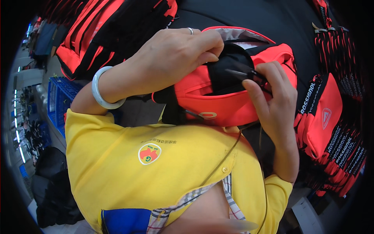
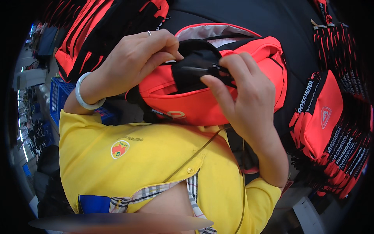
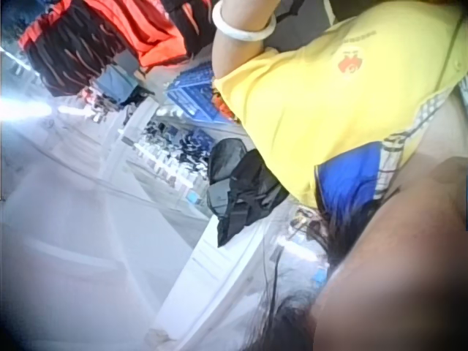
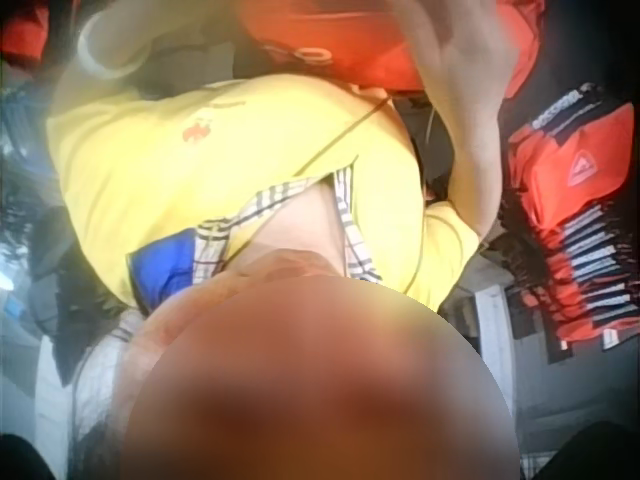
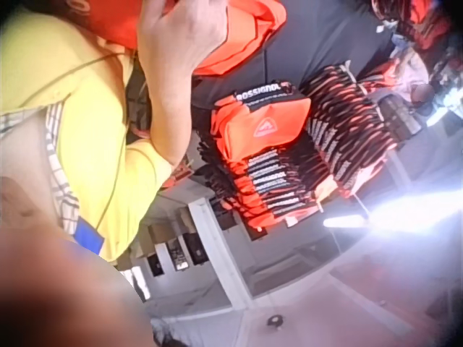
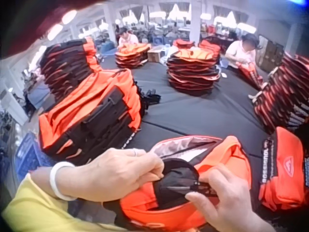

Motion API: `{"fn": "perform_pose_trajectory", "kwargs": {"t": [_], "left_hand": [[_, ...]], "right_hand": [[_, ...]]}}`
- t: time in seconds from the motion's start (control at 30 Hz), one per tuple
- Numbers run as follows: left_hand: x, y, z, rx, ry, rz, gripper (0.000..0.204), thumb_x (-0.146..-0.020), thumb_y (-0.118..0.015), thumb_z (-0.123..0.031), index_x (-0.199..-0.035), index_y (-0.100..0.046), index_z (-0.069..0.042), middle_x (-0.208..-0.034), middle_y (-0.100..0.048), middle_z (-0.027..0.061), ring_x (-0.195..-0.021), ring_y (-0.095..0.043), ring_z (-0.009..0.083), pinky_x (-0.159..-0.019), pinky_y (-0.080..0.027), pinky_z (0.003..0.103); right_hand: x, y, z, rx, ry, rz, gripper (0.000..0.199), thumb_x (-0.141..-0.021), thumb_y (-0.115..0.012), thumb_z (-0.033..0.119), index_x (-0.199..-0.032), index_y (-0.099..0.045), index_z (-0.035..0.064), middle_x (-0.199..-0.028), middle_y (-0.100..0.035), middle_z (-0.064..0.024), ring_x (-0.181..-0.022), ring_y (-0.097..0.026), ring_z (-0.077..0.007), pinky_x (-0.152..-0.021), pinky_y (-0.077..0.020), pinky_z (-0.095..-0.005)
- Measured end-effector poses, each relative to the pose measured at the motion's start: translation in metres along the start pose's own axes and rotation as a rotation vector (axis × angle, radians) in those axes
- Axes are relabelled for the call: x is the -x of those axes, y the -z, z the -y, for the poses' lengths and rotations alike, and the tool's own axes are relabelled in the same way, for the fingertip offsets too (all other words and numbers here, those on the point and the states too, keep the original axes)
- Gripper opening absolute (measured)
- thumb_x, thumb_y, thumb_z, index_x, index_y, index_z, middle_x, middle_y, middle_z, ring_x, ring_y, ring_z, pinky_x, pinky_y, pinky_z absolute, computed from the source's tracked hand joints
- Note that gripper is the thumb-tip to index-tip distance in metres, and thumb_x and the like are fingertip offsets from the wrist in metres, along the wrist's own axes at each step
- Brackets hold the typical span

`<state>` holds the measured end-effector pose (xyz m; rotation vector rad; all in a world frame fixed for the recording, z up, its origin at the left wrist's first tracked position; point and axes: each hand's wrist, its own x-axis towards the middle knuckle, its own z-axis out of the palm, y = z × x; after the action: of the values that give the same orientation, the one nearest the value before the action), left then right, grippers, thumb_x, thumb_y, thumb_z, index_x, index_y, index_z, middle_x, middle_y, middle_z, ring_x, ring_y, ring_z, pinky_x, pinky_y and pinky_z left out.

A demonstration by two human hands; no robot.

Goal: Inspecting, checking labels, and folding red and black backpacks on a manufacturing table.

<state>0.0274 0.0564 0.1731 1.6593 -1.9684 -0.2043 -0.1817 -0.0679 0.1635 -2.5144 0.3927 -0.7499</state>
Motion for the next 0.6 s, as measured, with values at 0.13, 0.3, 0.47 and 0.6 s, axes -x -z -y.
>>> {"fn": "perform_pose_trajectory", "kwargs": {"t": [0.13,0.3,0.47,0.6], "left_hand": [[0.012,0.013,-0.011,0.225,0.179,-0.087,0.008,-0.096,-0.049,-0.005,-0.094,-0.055,-0.001,-0.085,-0.066,0.0108,-0.081,-0.066,0.0210,-0.072,-0.051,0.029],[0.122,0.081,0.013,0.924,0.327,-0.153,0.056,-0.102,-0.033,-0.041,-0.086,-0.056,0.006,-0.069,-0.066,0.0193,-0.054,-0.065,0.0232,-0.059,-0.054,0.030],[0.145,0.111,-0.006,0.445,0.820,-0.008,0.067,-0.097,-0.038,-0.054,-0.118,-0.060,0.006,-0.095,-0.069,0.0160,-0.069,-0.066,0.0156,-0.066,-0.052,0.025],[0.087,0.107,-0.021,0.241,0.476,-0.194,0.042,-0.100,-0.044,-0.031,-0.116,-0.062,0.004,-0.116,-0.065,0.0135,-0.100,-0.065,0.0170,-0.084,-0.047,0.025]], "right_hand": [[0.028,-0.008,-0.006,-0.191,-0.177,-0.116,0.024,-0.094,-0.059,0.024,-0.094,-0.058,-0.0002,-0.076,-0.054,-0.0076,-0.059,-0.047,-0.0147,-0.055,-0.0393,-0.0258],[0.045,-0.017,-0.013,-0.482,-0.300,-0.214,0.040,-0.101,-0.042,0.037,-0.094,-0.054,-0.0010,-0.078,-0.054,-0.0019,-0.060,-0.041,-0.0051,-0.054,-0.0328,-0.0216],[0.048,-0.022,-0.010,-0.679,-0.378,-0.248,0.048,-0.102,-0.033,0.046,-0.084,-0.046,0.0023,-0.082,-0.059,-0.0062,-0.052,-0.029,-0.0002,-0.050,-0.0236,-0.0180],[0.045,-0.026,-0.004,-0.695,-0.401,-0.190,0.049,-0.102,-0.031,0.047,-0.082,-0.044,0.0037,-0.086,-0.063,-0.0092,-0.049,-0.026,0.0009,-0.049,-0.0215,-0.0174]]}}
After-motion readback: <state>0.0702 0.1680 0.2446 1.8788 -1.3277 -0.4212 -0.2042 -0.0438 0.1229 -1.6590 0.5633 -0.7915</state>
